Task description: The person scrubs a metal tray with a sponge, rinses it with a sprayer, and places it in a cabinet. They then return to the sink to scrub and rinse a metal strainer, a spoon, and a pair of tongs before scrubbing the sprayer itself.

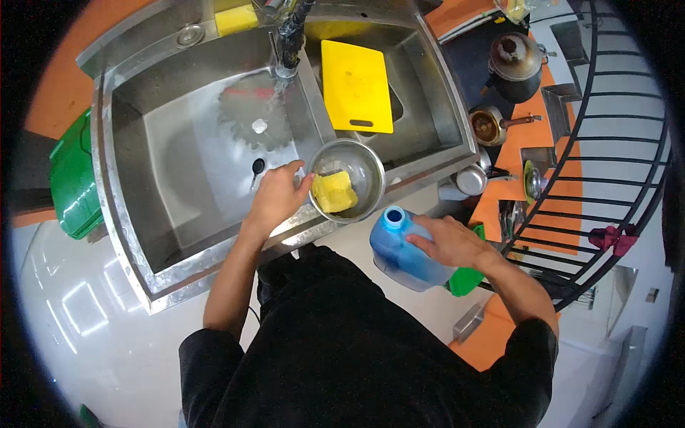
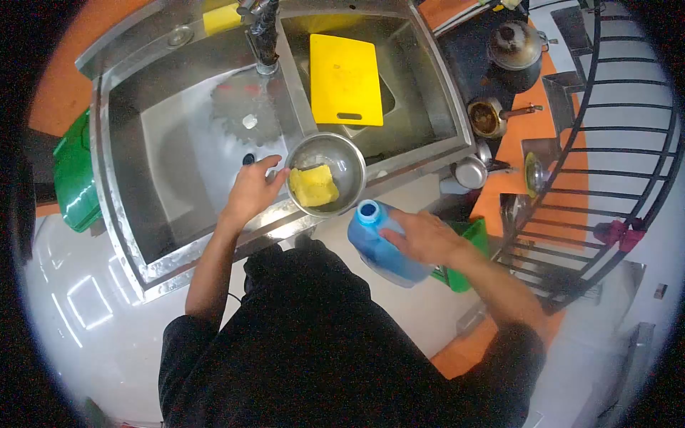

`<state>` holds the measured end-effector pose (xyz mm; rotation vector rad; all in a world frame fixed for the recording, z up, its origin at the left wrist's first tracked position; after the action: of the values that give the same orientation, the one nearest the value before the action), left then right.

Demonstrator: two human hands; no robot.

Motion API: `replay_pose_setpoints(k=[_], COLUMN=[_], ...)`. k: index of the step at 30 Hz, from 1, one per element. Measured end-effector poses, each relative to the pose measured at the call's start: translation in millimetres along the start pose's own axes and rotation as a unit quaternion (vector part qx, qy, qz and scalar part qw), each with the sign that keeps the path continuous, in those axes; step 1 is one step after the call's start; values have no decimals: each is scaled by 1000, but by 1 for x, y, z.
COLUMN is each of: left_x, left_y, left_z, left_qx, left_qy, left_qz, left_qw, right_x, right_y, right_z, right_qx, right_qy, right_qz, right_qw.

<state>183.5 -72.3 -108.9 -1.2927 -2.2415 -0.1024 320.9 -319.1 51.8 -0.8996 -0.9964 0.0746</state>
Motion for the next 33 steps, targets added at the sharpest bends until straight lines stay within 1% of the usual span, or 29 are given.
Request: replay_pose_setpoints(k=[1,2,3,5,6,7,9,10,11,12,14,16,18,20,21,23,24,26,27,28,29,30,31,32,33], left_x=[-3,-5,-5,-6,-7,-7,-11,-11,-11,-12,-12,-14,-19,-18,-18,-21,-23,-31,-32,-29,-29,-29,-28,-28,-30], left_y=[0,0,2,4,3,4,2,3,3,2,1,4,4,6,7,8,9,10,10,8,4,1,-1,-5,-9], left_z=[3,6,9,13,15,17,20,20,19,19,19,20,24,24,22,23,25,37,33,28,19,15,13,17,23], left_qx=[2,-9,-19,-27,-35,-32,-14,-13,4,23,24,19,5,9,10,3,-7,11,27,46,47,128,206,216,224], left_qy=[-6,-6,-5,-6,-5,-4,8,11,-1,-14,-16,-16,-13,-7,-2,-19,-35,-32,-37,-68,-53,-111,-164,-179,-193], left_qz=[5,0,-6,-6,-4,-5,28,29,50,68,65,65,37,48,57,63,69,73,77,107,120,110,94,73,54], left_qw=[1000,1000,1000,1000,999,999,999,999,999,997,997,998,999,999,998,998,997,997,996,991,990,979,960,957,954], right_x=[1,10,12,15,15,15,15,17,17,15,10,8,7,7,2,-8,-20,-56,-75,-96,-118,-140,-161,-185,-209], right_y=[7,13,21,33,38,44,52,56,58,59,61,60,52,40,33,15,5,-6,-9,-12,-14,-13,-8,-3,6], right_z=[1,12,15,16,14,11,11,13,14,10,0,-4,-9,-16,-20,-37,-51,-90,-107,-126,-144,-157,-168,-178,-192], right_qx=[12,-1,-1,-21,-21,-21,-21,-38,-59,-58,-27,-20,-13,25,28,-43,-41,-72,-73,-105,-139,-143,-154,-165,-169], right_qy=[-33,-26,-28,-69,-71,-70,-63,-61,-57,-57,-54,-63,-72,-66,-63,10,16,120,135,192,252,273,364,453,475], right_qz=[10,41,43,100,104,116,131,146,163,165,133,122,116,84,85,20,19,-90,-91,-113,-132,-132,-152,-172,-178], right_qw=[999,999,999,992,992,991,989,987,983,983,989,990,991,994,994,999,999,986,984,969,948,942,906,859,845])
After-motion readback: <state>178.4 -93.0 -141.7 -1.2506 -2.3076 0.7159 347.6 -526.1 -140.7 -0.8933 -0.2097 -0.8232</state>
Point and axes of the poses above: each hand's wrist, its own y-axis towards the middle knuckle, its own x-axis out of the back of the hand, z = x × y, the point moved 2 cm from there along y, towards the middle knuckle, and after that the axes turned 4 degrees about x, right-handed, at the moved point
